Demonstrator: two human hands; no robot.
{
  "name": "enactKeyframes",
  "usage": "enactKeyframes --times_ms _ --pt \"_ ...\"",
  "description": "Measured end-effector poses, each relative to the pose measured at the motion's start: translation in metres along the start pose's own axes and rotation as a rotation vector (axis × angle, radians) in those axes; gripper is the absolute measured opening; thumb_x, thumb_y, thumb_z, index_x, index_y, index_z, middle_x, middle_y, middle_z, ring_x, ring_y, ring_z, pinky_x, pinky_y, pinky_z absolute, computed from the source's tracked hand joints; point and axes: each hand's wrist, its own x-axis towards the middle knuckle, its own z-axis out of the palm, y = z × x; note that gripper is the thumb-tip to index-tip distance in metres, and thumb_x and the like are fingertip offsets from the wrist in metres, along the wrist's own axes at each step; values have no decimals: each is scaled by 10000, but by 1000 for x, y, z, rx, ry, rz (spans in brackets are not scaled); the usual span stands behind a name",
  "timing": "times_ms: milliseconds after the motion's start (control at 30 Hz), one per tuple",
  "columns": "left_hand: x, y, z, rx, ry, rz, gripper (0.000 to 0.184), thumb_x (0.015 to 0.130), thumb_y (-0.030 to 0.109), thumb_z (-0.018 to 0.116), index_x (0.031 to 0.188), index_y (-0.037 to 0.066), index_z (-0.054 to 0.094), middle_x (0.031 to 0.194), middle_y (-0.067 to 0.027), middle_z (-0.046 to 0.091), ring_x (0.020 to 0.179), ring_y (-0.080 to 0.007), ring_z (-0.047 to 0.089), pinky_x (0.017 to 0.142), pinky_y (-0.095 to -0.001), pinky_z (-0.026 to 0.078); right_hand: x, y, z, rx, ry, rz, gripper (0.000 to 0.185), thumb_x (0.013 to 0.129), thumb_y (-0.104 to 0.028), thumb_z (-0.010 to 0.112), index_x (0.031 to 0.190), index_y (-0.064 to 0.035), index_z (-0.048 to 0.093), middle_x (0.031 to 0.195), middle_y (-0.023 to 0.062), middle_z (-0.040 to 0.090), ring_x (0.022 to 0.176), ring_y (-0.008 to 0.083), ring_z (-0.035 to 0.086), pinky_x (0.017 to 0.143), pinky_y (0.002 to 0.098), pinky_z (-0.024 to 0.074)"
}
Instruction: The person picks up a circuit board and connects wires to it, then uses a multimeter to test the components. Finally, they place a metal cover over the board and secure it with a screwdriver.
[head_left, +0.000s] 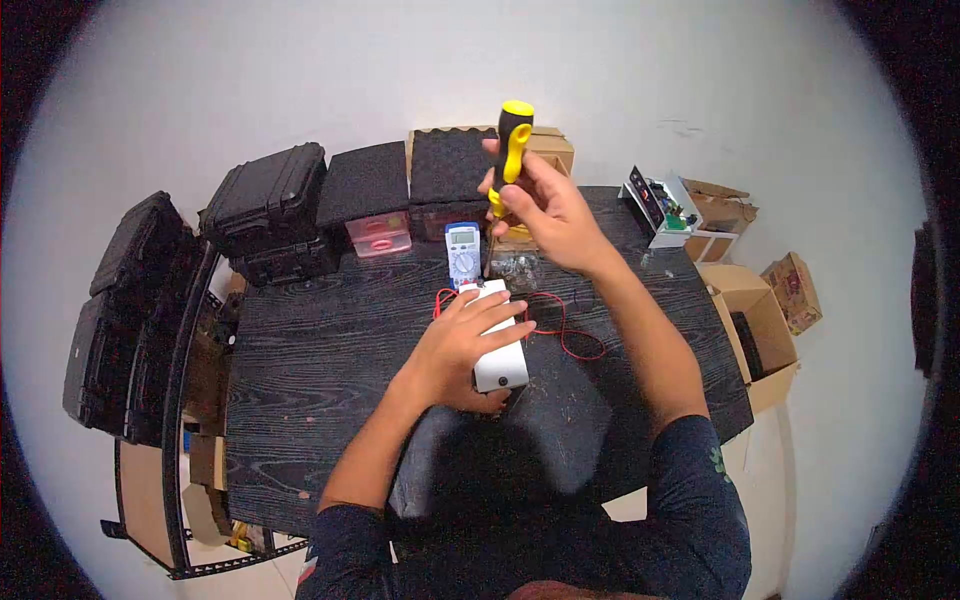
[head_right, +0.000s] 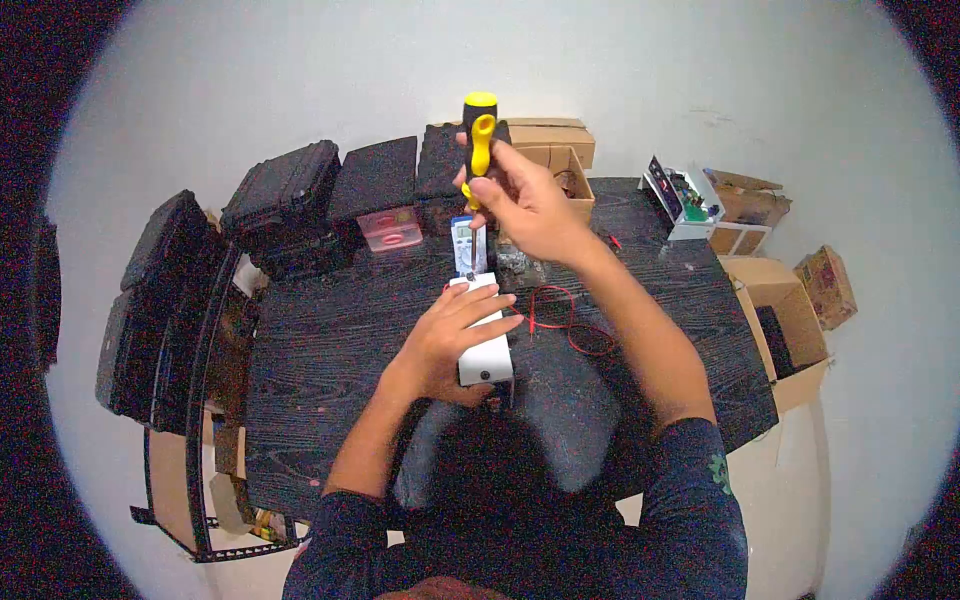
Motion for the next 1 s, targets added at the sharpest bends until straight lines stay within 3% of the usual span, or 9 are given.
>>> enactKeyframes --times_ms 767,1000 --pt "0 -1 2 8 -2 9 927 549 352 888 1413 162 610 1483 -132 570 1416 -363 495 1184 -586 353 7 14 7 -36 -100 -12 535 1086 -142 537 1576 -39 349 1191 61 616 976 93 608 796 268 585" --pt "-1 -2 3 3 12 15 924 550 355 887 1411 162 612 1480 -135 572 1410 -362 501 1184 -582 354 7 15 6 -111 -83 58 468 1051 -175 621 1471 -35 467 1135 48 642 954 81 626 753 267 605"
